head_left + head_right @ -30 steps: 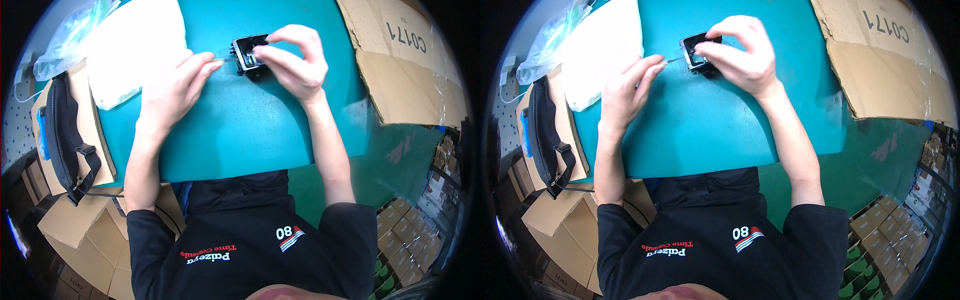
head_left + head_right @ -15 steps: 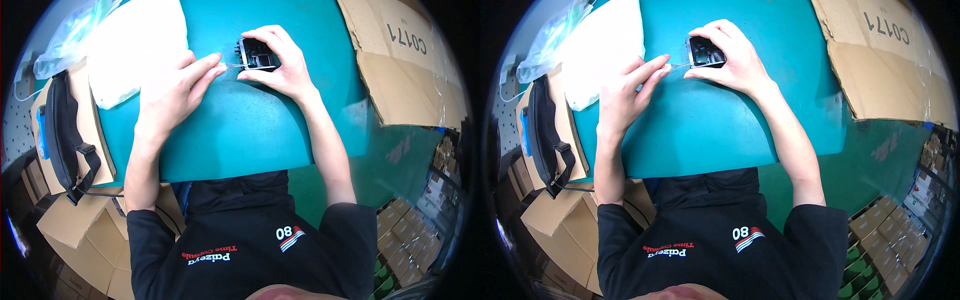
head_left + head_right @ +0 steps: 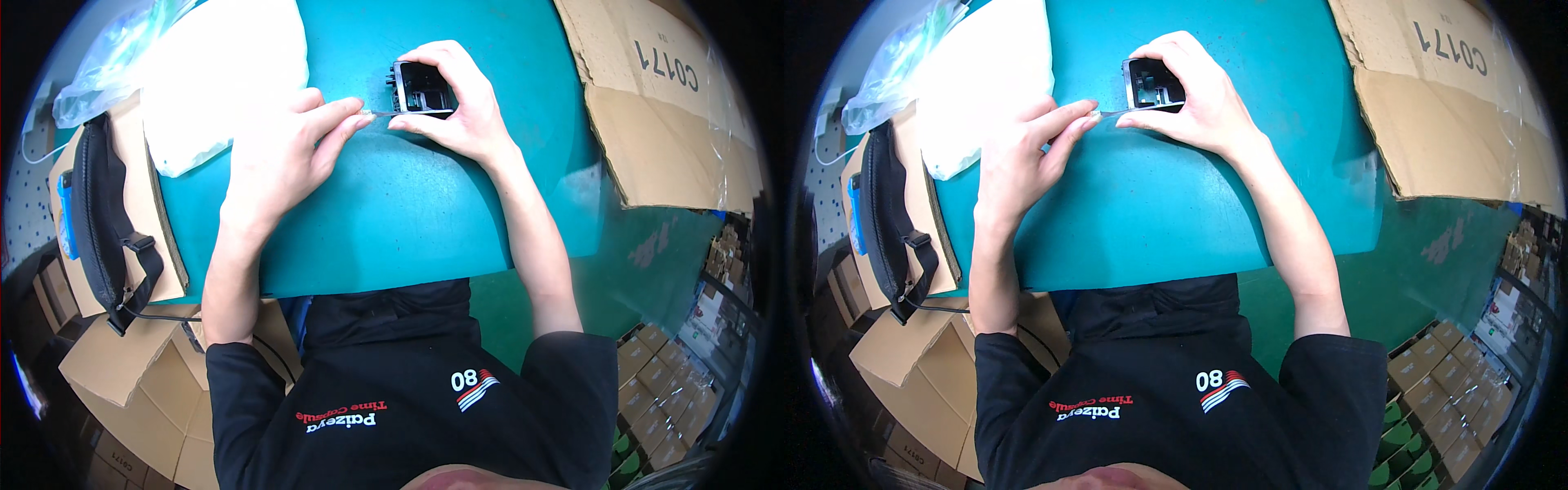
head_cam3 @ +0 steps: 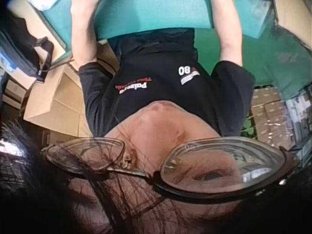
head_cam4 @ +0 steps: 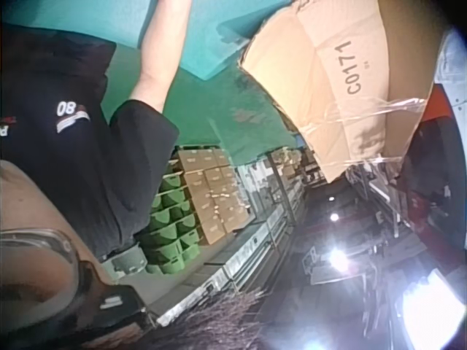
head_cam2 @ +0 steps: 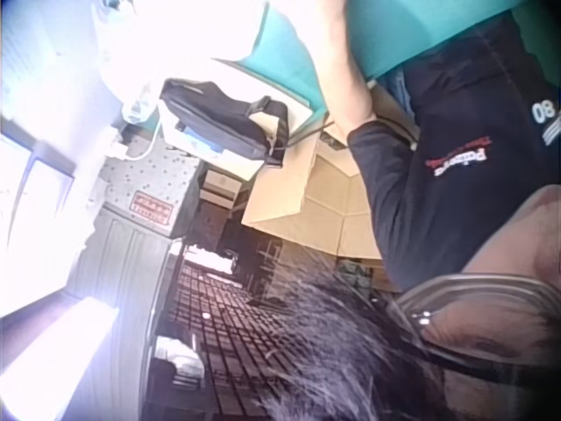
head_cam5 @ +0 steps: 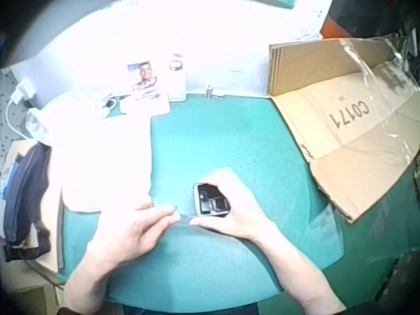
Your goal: The person unpacks a small black plastic housing from a bag and uses a red-handled tool to scrape or clean the interior. They then handle a small component wrapped in foil, unwrap it, and insert it into the housing. The person repeats this process with a second housing, cleaning and inserting components.
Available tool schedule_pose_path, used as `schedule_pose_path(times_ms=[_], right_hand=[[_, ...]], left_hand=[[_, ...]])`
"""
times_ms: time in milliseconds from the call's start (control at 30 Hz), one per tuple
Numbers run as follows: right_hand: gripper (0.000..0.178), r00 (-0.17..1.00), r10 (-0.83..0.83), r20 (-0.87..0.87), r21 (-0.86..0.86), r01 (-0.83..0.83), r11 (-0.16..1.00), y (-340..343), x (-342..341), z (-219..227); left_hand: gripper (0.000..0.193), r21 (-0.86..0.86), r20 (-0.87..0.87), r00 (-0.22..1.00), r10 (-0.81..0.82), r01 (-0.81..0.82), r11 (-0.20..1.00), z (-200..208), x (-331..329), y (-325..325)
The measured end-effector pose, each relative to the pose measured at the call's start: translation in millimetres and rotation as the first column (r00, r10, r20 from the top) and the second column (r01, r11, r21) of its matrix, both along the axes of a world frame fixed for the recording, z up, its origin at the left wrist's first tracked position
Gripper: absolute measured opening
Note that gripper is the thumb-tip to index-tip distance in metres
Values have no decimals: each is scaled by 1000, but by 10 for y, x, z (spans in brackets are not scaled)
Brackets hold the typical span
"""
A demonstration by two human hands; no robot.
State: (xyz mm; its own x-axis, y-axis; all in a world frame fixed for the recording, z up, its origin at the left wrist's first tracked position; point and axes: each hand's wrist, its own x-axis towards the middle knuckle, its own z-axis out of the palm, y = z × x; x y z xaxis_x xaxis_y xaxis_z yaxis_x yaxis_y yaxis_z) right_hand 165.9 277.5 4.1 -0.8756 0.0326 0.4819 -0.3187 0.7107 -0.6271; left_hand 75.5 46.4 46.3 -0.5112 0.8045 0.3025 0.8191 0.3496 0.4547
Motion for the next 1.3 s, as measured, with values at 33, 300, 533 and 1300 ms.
schedule_pose_path(times_ms=[33,300,533,1300], right_hand=[[65,1000,1,3,-5,-1,1000,2,0,0],[64,999,27,-19,-21,-27,999,17,-22,-23],[65,1000,29,-9,-44,-29,999,3,-18,-26],[69,999,-18,38,1,18,1000,26,-9,-13]], left_hand=[[18,-1,1,1000,0,0,1000,-1,-5,-1],[17,-33,22,1000,10,-9,999,20,18,18],[17,-42,7,999,44,-43,998,28,26,65],[15,-46,25,998,53,-52,998,49,20,98]])
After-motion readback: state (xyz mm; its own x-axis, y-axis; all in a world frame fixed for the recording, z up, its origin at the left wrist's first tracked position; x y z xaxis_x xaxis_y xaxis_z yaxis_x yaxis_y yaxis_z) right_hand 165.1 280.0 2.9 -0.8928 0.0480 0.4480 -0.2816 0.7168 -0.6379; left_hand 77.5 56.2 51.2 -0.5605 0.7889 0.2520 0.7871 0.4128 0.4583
